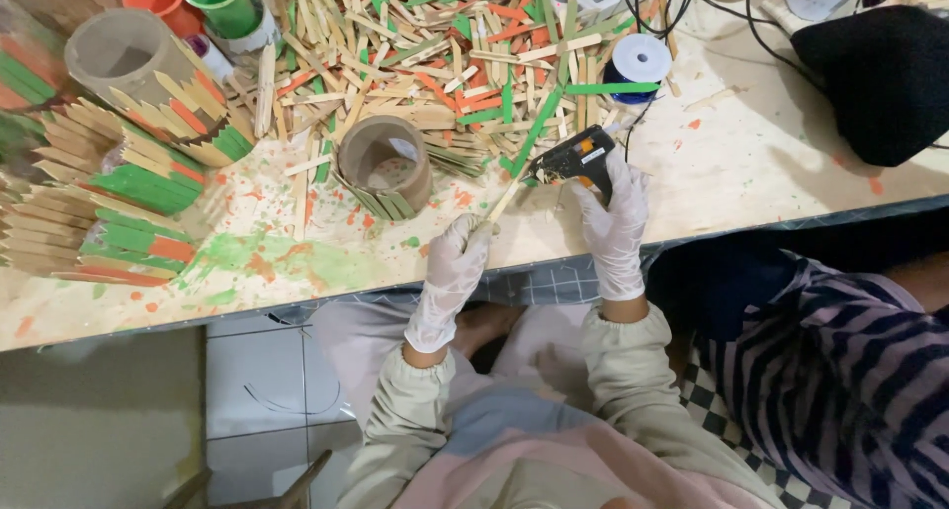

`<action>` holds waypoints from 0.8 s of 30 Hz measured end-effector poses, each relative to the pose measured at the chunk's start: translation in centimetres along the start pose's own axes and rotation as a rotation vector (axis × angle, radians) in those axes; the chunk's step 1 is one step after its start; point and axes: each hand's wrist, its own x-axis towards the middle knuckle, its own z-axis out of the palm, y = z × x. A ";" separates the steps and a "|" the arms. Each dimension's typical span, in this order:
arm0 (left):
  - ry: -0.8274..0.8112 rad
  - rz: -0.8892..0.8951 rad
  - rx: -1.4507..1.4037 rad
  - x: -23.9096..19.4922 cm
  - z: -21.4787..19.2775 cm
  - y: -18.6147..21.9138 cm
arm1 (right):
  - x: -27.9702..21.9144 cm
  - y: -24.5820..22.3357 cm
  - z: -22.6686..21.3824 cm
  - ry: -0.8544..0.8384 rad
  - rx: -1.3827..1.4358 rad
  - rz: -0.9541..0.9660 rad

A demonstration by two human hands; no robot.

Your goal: The person is using a hot glue gun to attach popsicle sticks to a cylindrical container to create a decorative holder.

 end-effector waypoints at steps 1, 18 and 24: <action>-0.001 -0.006 0.000 0.1 0.1 -0.7 | -0.1 0.1 -0.2 -0.004 -0.002 0.004; -0.009 0.085 0.076 -0.1 -0.1 -1.4 | -0.4 0.6 0.2 0.095 -0.067 0.125; 0.089 0.040 -0.111 -1.1 -0.1 1.7 | -0.5 1.4 0.5 0.050 -0.061 0.132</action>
